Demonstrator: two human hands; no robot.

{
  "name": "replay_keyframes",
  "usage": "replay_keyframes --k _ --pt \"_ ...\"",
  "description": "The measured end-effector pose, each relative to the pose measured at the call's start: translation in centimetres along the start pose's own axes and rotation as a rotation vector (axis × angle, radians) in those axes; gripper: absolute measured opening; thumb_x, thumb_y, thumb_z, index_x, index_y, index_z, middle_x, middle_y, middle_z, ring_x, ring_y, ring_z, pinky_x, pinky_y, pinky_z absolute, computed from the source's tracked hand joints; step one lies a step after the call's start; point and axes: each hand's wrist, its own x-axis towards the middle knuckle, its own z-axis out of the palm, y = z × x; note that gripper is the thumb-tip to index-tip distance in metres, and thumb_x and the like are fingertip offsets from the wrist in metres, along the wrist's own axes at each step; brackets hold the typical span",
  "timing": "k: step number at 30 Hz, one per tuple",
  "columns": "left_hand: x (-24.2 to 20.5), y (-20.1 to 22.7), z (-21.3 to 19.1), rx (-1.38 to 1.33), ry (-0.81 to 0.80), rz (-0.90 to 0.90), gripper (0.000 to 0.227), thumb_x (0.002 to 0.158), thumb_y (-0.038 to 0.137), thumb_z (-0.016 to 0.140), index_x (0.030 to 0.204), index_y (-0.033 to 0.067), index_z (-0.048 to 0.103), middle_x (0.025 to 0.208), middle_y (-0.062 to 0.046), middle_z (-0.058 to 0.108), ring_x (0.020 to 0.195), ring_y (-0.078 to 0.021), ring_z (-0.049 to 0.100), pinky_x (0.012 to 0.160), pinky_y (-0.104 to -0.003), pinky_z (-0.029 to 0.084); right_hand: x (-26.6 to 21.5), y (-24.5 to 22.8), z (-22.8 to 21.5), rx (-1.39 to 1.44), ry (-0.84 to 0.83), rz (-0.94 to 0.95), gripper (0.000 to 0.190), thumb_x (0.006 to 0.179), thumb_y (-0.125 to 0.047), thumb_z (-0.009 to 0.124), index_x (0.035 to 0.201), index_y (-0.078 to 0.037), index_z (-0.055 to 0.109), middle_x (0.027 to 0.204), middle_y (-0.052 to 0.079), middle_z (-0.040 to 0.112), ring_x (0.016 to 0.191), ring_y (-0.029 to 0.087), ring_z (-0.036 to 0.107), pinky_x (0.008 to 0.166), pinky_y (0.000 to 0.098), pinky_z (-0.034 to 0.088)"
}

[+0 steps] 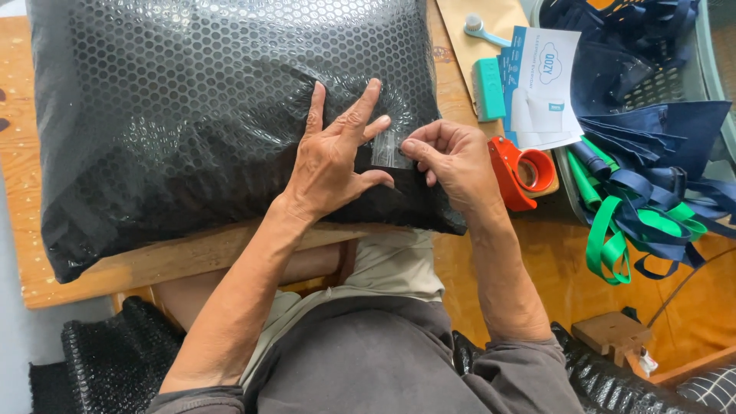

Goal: The person seals a black bubble mailer on a wooden table using a handheld tape dispenser. They repeatedly apply clear tape to the edges and seams, smooth it down, and reposition the package to access different sides.

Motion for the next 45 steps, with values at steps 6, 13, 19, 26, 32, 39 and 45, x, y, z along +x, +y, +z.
replay_keyframes --k 6,13,19,26,32,39,45 --pt "-0.1 0.0 -0.1 0.019 -0.003 0.001 0.119 0.065 0.054 0.094 0.157 0.0020 0.039 0.142 -0.004 0.069 0.140 -0.0163 0.056 0.127 -0.054 0.000 0.3 0.2 0.2 -0.021 0.008 0.011 0.021 0.085 -0.008 0.084 0.093 0.007 0.071 0.072 0.016 0.072 0.053 0.007 0.061 0.038 0.0135 0.050" --pt "0.0 0.1 0.0 0.028 0.014 0.005 0.119 0.063 0.052 0.096 0.155 0.0014 0.041 0.137 -0.005 0.072 0.138 -0.0181 0.058 0.127 -0.054 0.002 0.0 -0.8 0.7 -0.065 0.032 0.035 0.022 0.084 -0.010 0.086 0.091 0.006 0.072 0.069 0.014 0.071 0.052 0.007 0.059 0.037 0.0136 0.050" --pt "-0.1 0.2 0.0 0.043 0.007 0.000 0.121 0.062 0.050 0.097 0.157 0.0014 0.039 0.134 -0.005 0.074 0.138 -0.0163 0.058 0.128 -0.053 0.002 0.5 0.3 0.9 -0.140 0.071 0.021 0.027 0.081 -0.015 0.089 0.085 0.004 0.071 0.062 0.012 0.068 0.047 0.006 0.056 0.034 0.0139 0.046" --pt "-0.2 0.2 0.0 0.047 0.005 0.001 0.122 0.063 0.044 0.100 0.158 0.0008 0.037 0.132 -0.006 0.075 0.139 -0.0169 0.058 0.128 -0.053 0.002 0.9 1.2 1.4 -0.257 0.149 0.022 0.023 0.078 -0.017 0.091 0.081 -0.002 0.073 0.057 0.005 0.066 0.045 0.004 0.055 0.036 0.0156 0.044" --pt "-0.2 0.1 0.0 0.069 0.007 0.008 0.128 0.059 0.043 0.101 0.159 0.0013 0.034 0.131 -0.005 0.076 0.139 -0.0159 0.058 0.128 -0.053 0.003 1.0 1.7 1.9 -0.419 0.203 0.050 0.020 0.077 -0.024 0.091 0.080 -0.012 0.075 0.059 0.000 0.069 0.048 0.004 0.061 0.042 0.0181 0.047" --pt "-0.2 0.0 0.2 0.079 0.011 0.009 0.122 0.062 0.045 0.099 0.158 0.0007 0.037 0.130 -0.005 0.076 0.138 -0.0158 0.058 0.128 -0.052 0.003 0.7 2.1 2.2 -0.380 0.241 -0.027 0.020 0.077 -0.023 0.091 0.080 -0.011 0.076 0.060 0.000 0.069 0.051 0.003 0.062 0.048 0.0171 0.049" --pt "-0.1 0.2 0.0 0.085 0.000 0.014 0.119 0.062 0.042 0.100 0.156 -0.0004 0.040 0.130 -0.007 0.076 0.137 -0.0183 0.059 0.128 -0.053 0.003 0.1 2.6 2.4 -0.310 0.290 -0.072 0.021 0.078 -0.023 0.092 0.082 -0.010 0.075 0.062 0.001 0.069 0.055 0.004 0.062 0.051 0.0185 0.051"
